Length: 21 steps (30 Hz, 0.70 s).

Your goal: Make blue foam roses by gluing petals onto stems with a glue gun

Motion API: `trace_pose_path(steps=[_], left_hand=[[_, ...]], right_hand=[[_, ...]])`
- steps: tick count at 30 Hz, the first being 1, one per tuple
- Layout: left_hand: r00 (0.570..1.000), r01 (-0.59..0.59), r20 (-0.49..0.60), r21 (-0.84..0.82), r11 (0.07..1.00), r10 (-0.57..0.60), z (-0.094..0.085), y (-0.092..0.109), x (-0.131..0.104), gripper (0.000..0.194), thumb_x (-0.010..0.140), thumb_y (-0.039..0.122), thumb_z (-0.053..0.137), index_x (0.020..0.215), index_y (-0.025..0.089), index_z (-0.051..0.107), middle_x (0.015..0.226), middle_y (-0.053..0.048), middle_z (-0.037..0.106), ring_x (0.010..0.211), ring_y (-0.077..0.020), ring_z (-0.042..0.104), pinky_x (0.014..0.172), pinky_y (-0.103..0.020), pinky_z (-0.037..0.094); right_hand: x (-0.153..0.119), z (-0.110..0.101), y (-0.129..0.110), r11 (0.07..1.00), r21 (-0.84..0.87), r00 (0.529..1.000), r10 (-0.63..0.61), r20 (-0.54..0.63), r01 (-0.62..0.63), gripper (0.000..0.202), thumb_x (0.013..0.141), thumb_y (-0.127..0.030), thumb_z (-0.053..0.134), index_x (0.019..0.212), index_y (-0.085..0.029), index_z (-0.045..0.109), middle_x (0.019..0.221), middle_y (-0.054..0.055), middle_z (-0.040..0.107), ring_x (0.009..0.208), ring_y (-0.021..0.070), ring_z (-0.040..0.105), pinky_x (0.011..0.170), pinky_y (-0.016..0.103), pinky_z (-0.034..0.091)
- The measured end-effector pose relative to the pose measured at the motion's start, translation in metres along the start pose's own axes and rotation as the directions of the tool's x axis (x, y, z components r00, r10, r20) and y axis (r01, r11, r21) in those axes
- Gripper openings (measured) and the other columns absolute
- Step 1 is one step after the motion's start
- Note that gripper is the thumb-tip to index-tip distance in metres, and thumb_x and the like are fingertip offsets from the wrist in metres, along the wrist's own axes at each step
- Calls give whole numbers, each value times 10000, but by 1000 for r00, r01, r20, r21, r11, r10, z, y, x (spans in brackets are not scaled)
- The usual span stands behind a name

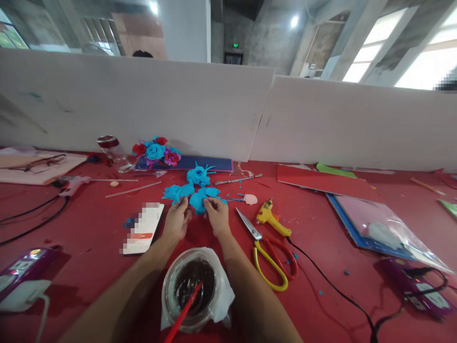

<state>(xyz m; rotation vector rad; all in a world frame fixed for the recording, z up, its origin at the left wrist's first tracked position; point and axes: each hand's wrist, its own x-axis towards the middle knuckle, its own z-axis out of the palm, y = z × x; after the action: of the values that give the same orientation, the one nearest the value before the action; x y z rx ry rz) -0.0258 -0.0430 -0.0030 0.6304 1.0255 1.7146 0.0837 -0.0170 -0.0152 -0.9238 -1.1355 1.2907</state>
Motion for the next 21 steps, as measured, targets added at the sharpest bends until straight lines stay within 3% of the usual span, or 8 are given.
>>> trace_pose_path(steps=[6,12,18,21], left_hand=[[1000,14,-21,183,983,-11,-4,0,0,317,539,333,834,698,136,642,539,60,525,448,-35,340,442,-205,253],[999,3,-43,194,981,5,-10,-2,4,279,555,355,808,683,143,680,544,44,568,485,-60,402,510,-221,337],[1000,-17,-6,207,978,19,-12,-6,7,346,559,391,803,785,144,718,591,7,623,560,-111,515,562,-247,406],[1000,-22,0,230,973,22,-12,-8,7,334,560,390,802,766,145,706,557,19,592,531,-108,502,534,-244,396]], right_hand=[[-2,-1,0,1000,12,998,27,51,-28,278,730,-457,691,698,-187,636,474,-54,523,420,87,428,435,229,281],[-4,0,-3,996,67,993,50,107,-57,265,703,-422,714,803,-181,666,458,-46,553,417,92,441,433,223,296],[-2,0,-4,997,71,997,24,69,-29,218,680,-369,724,786,-188,663,488,-61,538,428,89,434,442,229,311],[-1,0,-1,999,48,999,-3,39,1,198,683,-357,708,761,-185,649,542,-54,551,460,93,443,471,237,344]])
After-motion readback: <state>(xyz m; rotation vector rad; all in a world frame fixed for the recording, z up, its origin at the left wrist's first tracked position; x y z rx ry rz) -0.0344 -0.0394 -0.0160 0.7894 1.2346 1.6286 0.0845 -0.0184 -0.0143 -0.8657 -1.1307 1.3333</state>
